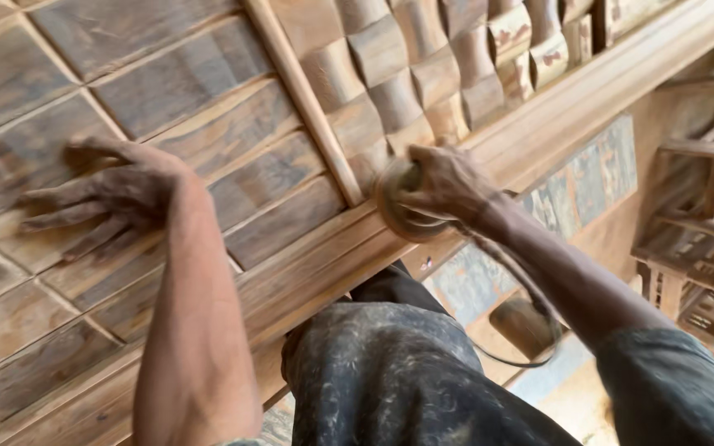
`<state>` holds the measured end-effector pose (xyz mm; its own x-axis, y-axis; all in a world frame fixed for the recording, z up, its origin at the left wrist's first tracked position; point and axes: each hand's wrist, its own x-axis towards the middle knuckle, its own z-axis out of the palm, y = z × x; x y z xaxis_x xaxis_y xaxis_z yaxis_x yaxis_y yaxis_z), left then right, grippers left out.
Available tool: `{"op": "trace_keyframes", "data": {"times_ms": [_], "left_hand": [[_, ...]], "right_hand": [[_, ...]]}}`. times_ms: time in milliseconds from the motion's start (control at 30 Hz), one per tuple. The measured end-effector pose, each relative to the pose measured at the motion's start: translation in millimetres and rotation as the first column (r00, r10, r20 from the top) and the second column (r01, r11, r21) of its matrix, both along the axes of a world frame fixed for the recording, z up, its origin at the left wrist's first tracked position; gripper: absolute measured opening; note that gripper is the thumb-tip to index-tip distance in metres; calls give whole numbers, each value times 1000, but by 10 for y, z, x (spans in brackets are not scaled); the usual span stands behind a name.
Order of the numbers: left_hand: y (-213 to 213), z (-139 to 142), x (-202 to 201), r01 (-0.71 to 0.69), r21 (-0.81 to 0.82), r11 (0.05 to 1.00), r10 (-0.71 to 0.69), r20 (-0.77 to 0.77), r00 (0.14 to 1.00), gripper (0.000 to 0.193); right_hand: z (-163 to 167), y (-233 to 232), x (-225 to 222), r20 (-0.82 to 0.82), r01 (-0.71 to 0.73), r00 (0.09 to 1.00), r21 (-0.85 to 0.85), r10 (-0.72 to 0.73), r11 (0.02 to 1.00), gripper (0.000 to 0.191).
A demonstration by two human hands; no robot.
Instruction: The person uses a handheld orbital sander to smooth the surface of a large wooden panel with a raised woven pattern. The left hand rests on the panel for stability while the right hand moves the sander across the textured surface.
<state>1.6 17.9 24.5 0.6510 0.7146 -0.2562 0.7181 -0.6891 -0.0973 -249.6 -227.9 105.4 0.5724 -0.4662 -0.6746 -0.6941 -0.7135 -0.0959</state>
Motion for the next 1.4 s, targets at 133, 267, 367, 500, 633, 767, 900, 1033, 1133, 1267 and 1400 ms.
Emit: {"op": "trace_keyframes", "data": {"times_ms": [133,267,367,500,633,767,900,1033,1133,1267,1400], "left_hand": [[167,-27,37,0,12,1000,0,-18,1000,91],[127,-74,74,18,-6,1000,-18,-13,1000,91],[108,-65,72,24,-3,1000,-24,-18,1000,91],[130,-28,70,32,-11,999,-33,-26,999,92],[116,-35,79,35,-23,999,-36,-33,999,93],[92,-104,92,16,-23,1000,-17,-40,999,94],[124,-182,74,2,-8,1000,-2,-53,999,94],[116,-219,86,86,380,921,-318,604,731,94],[85,-192,112,-28,-72,997,20,-103,995,94],[83,-114,123,-4,-47,999,3,-20,1000,95],[96,-81,93,10,-21,1000,-10,-8,1000,94]], "right_hand": [[210,-167,-236,-10,77,997,-66,-78,995,49],[141,-154,-209,138,66,990,-189,-40,980,51],[-42,58,-127,140,6,990,-88,7,996,49],[-21,110,-57,83,68,994,-40,-65,997,49],[109,10,27,80,-3,997,-97,11,995,41],[7,101,68,41,24,999,-29,-23,999,48],[-127,75,1,63,-154,985,-65,158,986,38],[-59,-213,-51,63,-2,998,-18,3,1000,51],[12,-179,-60,13,33,999,-11,-32,999,46],[163,160,-131,-38,10,999,-63,-12,998,43],[268,194,-82,-63,-23,998,-126,15,992,44]]}}
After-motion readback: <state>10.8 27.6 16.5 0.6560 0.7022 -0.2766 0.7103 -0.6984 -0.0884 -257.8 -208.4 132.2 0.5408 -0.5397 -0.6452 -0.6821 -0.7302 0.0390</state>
